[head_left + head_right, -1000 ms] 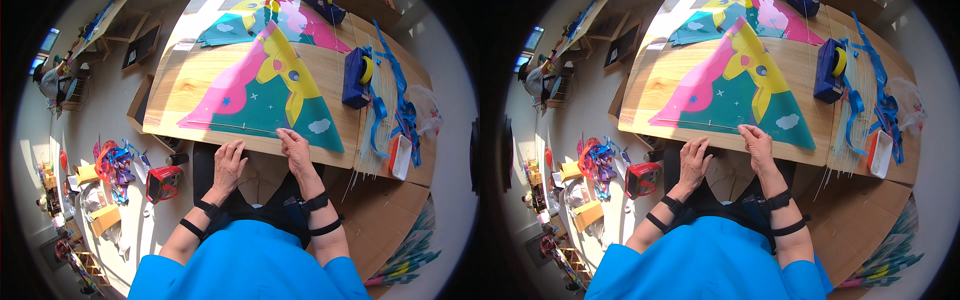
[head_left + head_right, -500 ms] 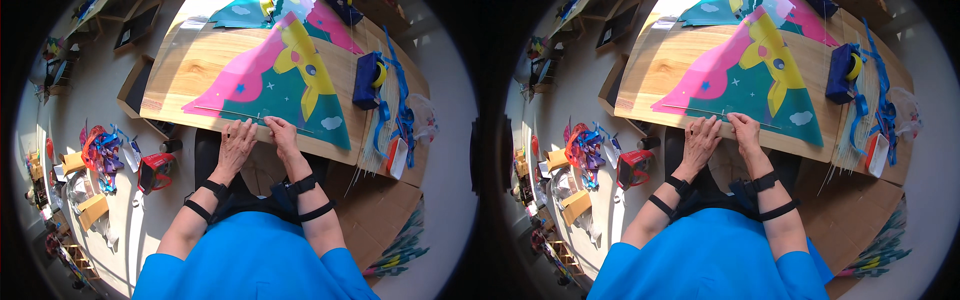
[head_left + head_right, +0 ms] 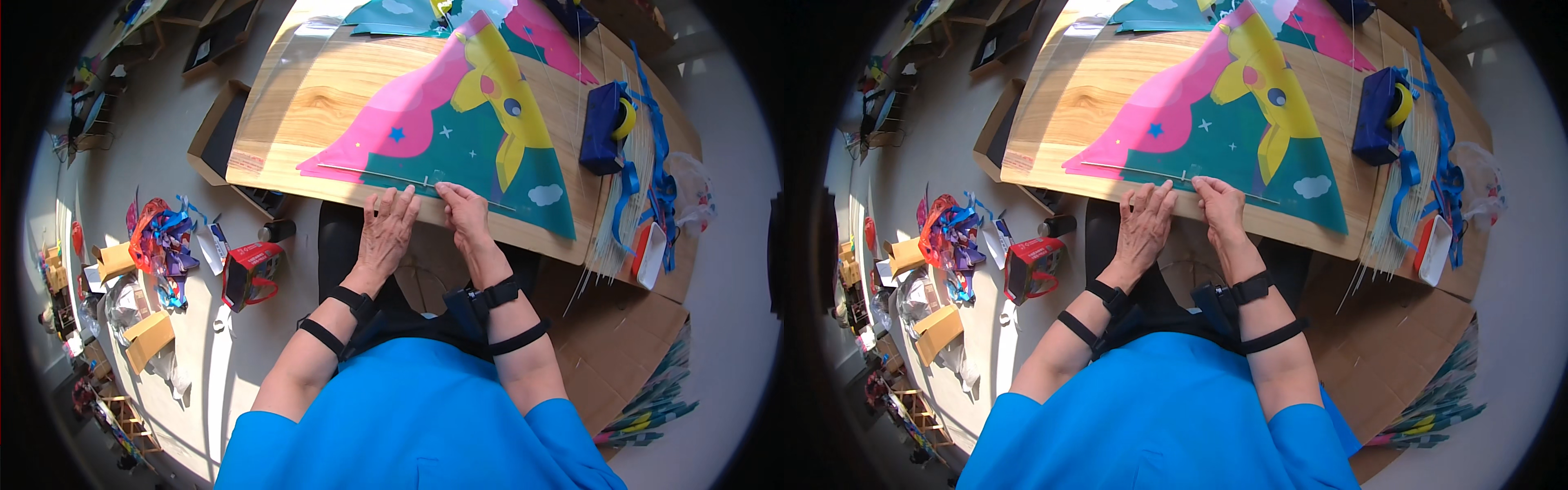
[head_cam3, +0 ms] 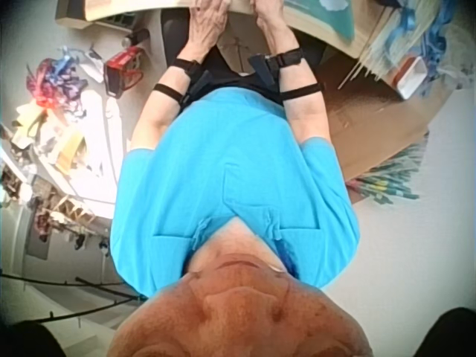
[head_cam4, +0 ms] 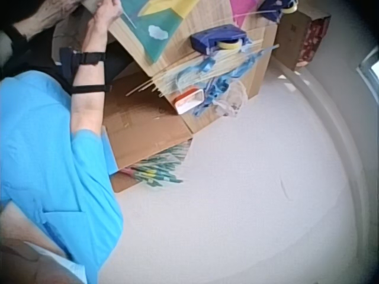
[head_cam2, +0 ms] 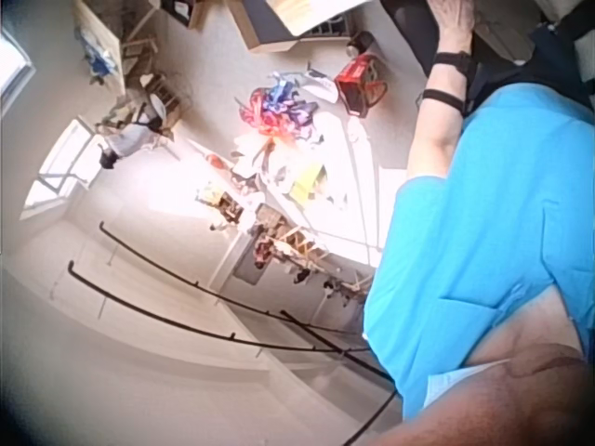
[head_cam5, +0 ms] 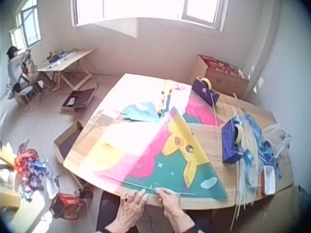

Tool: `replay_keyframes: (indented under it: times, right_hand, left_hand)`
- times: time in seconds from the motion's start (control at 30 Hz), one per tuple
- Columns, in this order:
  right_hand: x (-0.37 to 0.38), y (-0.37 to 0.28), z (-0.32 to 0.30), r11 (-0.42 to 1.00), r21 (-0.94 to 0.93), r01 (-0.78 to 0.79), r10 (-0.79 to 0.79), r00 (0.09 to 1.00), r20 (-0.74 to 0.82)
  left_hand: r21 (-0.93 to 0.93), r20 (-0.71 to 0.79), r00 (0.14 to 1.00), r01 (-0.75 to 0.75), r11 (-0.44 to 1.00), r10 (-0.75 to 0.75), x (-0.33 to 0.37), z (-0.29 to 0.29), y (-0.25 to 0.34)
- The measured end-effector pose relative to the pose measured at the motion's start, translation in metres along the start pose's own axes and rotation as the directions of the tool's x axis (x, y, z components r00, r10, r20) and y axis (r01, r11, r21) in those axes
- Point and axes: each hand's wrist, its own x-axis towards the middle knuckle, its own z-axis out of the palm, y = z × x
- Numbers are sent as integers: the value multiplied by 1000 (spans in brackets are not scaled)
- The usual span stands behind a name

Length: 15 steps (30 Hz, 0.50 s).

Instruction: Assembling a kite by attaching support rods and tape to a plastic sheet.

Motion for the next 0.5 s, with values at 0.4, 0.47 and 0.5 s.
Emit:
replay_keyframes:
  times: [0.4,0.47,0.5]
  right_hand:
    - [3,2,-2,1000,-10,10,-10,1000,-1]
    - [2,2,-2,1000,-5,10,-10,1000,-1]
    - [1,1,-2,1000,-3,11,-11,1000,-1]
  left_hand:
    - [-34,29,999,21,999,-20,1,-3,3]
    - [-46,31,999,27,999,-25,0,-2,3]
    - [-51,31,999,29,998,-28,0,-2,3]
